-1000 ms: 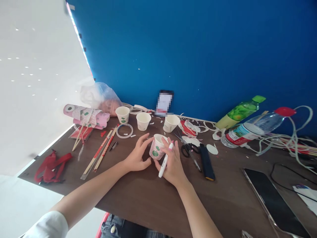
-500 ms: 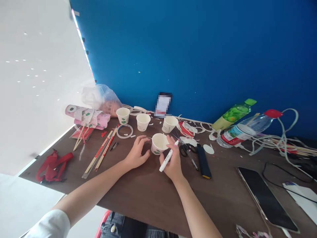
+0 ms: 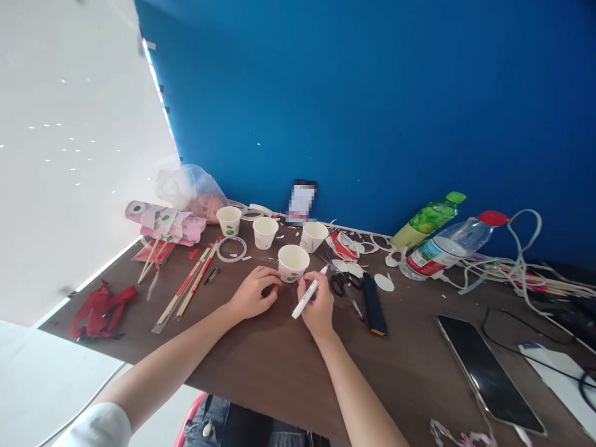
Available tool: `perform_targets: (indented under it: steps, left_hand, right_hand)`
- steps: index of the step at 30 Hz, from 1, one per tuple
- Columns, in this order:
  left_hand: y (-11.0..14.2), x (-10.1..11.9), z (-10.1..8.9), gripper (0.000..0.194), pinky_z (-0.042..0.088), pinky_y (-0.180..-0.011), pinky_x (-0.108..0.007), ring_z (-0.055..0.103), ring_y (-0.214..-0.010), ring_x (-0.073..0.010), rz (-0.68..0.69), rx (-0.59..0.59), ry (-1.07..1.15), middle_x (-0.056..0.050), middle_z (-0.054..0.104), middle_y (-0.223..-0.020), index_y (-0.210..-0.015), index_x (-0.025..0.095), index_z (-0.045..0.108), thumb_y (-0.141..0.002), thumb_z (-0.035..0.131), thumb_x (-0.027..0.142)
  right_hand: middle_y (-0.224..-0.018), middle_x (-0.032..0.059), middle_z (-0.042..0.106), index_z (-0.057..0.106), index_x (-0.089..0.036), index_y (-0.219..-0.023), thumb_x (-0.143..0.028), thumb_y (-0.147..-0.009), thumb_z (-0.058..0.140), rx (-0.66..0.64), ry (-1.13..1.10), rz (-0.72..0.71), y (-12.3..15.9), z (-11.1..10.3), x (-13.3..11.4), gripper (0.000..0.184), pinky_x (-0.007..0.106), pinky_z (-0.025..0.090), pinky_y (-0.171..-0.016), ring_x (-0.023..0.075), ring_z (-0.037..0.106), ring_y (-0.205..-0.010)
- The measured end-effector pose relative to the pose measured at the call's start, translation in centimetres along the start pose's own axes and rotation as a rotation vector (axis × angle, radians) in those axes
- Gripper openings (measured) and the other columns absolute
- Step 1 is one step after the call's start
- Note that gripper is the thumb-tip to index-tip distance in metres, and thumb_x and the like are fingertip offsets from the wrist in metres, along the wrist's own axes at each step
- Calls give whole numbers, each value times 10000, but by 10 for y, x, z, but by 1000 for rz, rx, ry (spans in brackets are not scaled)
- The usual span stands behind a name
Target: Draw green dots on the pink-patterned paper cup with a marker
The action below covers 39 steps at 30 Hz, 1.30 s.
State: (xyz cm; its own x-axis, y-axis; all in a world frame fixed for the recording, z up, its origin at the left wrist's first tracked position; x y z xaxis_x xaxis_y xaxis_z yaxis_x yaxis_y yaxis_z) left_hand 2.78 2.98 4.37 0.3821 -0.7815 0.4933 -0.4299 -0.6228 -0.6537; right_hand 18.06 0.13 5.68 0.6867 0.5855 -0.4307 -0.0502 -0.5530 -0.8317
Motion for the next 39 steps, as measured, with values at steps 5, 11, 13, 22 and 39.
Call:
perform_targets:
  steps: [5, 11, 13, 22, 39]
  left_hand:
    - [2, -3, 11, 248, 407, -1010, -419, 474, -1195, -235, 44, -102, -105, -50, 591, -1223, -990, 185, 652, -785, 516, 156]
    - [3, -2, 12, 279, 400, -1012, -450, 448, -1219, -246, 30, -63, -200, -65, 581, -1227, -1055, 187, 624, -815, 484, 166]
    - [3, 0, 10, 261, 430, -965, -438, 496, -1130, -239, -2, -43, -211, -79, 593, -1168, -1042, 186, 611, -820, 476, 166]
    - [-24, 2, -1, 443, 429, -949, -471, 464, -1142, -289, -76, 229, -284, -196, 337, -1313, -1207, 143, 484, -786, 585, 237]
    - [-134, -24, -31, 237, 465, -868, -414, 566, -1034, -288, -44, 21, -604, -159, 546, -1214, -896, 129, 682, -883, 480, 252]
  right_hand:
    - [-1120, 91, 644, 536, -184, -1064, -167, -869, 472, -198, -43, 12, 4, 16, 9, 206, 381, 483, -909, 227, 587, -1106]
    - [-1136, 103, 615, 544, -189, -1095, -181, -866, 465, -207, -21, 1, 4, 18, 13, 243, 453, 449, -945, 247, 538, -1134]
    - [-1063, 108, 621, 544, -185, -1090, -181, -864, 465, -123, -5, 6, 2, 11, 13, 239, 452, 459, -909, 242, 562, -1049]
    - [-1004, 95, 609, 499, -174, -1057, -180, -849, 470, 38, -110, 158, 3, 3, 26, 210, 413, 467, -861, 217, 587, -962]
    - [-871, 63, 617, 523, -171, -975, -133, -773, 459, 54, -158, 267, 5, 8, 35, 215, 336, 484, -739, 182, 599, -790]
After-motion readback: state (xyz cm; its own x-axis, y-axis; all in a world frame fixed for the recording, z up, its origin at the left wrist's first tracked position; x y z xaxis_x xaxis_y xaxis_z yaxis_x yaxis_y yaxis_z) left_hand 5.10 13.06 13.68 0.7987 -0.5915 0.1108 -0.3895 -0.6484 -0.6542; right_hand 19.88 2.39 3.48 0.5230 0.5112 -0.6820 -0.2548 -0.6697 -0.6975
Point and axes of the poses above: each hand's wrist, its own y-axis away from the middle knuckle, its own z-axis out of the palm, x = y × z, the point moved 6 cm from there along -y, towards the middle knuckle
